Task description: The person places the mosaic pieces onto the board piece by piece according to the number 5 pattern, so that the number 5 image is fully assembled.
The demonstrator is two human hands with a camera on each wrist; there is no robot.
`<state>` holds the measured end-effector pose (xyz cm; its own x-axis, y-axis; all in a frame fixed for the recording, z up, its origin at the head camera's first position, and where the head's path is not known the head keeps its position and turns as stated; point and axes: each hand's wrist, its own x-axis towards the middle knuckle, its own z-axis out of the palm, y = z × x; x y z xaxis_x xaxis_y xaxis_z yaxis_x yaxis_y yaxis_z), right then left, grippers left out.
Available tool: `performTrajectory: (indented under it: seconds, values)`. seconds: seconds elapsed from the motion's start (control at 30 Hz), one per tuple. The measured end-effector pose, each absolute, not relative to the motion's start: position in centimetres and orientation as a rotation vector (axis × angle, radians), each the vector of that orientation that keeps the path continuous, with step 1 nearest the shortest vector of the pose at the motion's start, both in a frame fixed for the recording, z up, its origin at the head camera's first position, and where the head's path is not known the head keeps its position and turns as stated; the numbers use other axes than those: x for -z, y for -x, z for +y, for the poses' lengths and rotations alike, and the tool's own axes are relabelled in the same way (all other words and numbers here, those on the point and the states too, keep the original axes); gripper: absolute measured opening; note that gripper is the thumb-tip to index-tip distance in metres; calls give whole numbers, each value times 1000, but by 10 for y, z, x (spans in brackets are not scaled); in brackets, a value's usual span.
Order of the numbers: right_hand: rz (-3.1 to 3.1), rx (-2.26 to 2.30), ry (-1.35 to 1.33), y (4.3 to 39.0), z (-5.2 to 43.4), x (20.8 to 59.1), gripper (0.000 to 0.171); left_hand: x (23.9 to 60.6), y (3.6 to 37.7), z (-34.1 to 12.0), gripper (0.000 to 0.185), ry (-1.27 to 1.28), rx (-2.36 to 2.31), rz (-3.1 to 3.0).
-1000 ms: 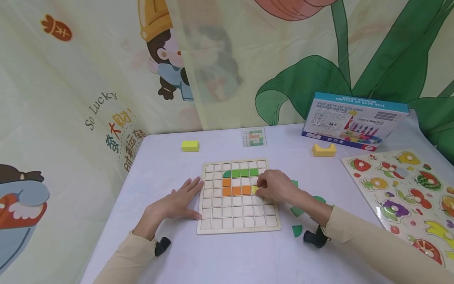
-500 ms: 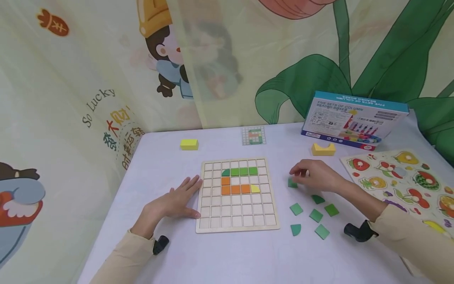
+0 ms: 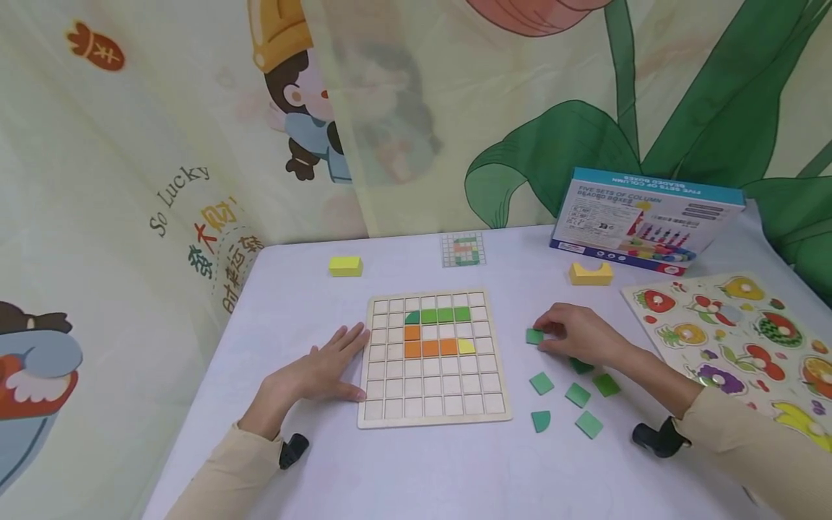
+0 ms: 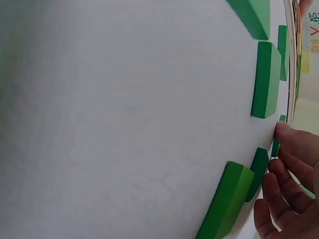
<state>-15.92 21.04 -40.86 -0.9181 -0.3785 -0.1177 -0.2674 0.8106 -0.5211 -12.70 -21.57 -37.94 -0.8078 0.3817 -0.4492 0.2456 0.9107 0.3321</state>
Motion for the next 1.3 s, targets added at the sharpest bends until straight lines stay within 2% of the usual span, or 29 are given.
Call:
performTrajectory:
  seconds: [0.3, 0.83, 1.3]
  values:
    - [2793, 776, 535, 159, 201, 407, 28, 381, 128, -216, 102, -440, -337, 2552]
    - [2715, 777, 881, 138, 122, 402, 24, 384, 129, -217, 102, -433, -328, 2553]
    - [2783, 754, 839, 133, 111, 406, 24, 382, 129, -217, 102, -443, -335, 2555]
